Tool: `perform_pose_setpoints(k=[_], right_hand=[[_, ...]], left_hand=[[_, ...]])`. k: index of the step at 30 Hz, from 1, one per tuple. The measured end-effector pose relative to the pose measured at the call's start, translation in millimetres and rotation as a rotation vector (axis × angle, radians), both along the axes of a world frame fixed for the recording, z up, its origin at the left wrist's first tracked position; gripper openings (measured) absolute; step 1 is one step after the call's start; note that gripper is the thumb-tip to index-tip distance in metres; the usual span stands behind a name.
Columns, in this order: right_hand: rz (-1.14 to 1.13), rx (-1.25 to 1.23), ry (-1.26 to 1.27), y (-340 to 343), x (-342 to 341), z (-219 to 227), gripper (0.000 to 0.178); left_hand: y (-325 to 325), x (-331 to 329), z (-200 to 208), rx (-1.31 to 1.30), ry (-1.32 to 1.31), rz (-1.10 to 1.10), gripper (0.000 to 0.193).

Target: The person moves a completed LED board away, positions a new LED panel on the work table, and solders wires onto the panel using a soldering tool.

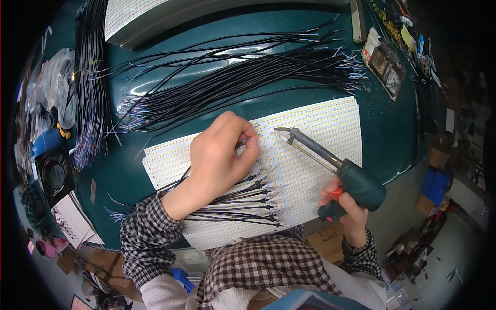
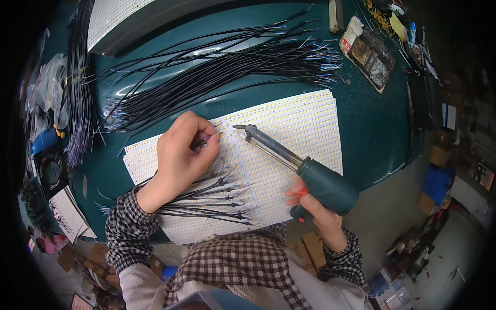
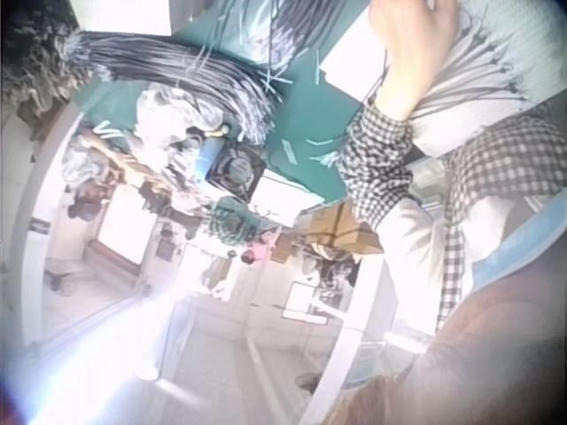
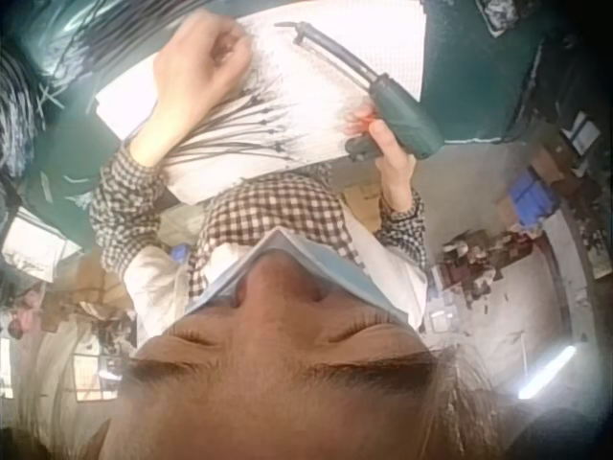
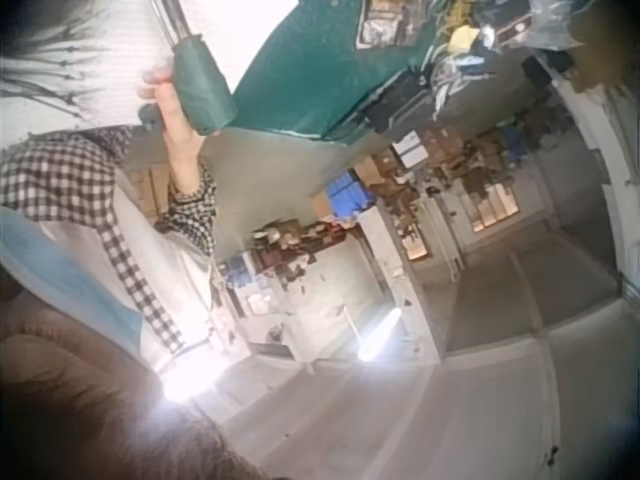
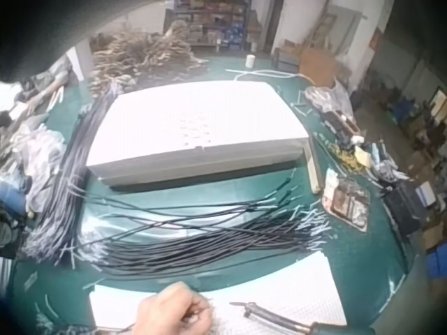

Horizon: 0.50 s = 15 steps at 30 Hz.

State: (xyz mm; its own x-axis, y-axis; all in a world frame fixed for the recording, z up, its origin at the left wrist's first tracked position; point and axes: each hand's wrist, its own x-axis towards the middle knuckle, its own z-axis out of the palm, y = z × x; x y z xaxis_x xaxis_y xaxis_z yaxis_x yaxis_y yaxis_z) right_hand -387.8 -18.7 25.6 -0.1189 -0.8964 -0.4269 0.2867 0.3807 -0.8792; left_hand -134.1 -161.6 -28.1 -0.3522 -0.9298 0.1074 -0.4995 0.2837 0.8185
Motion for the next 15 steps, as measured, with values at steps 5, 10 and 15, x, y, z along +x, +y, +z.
perform_pose_setpoints(k=[5,10,15], right_hand=[[0.114,-0.014,0.054,4,-3,0,0.039],[0.102,0.008,0.075,7,3,1,0.039],[0.077,0.073,0.234,6,9,3,0.050]], left_hand=[[1,2,-3,-0.050,0.018,-0.033,0.014],[0,3,-5,-0.061,0.060,-0.047,0.014],[-1,3,-5,-0.099,0.006,-0.071,0.015]])
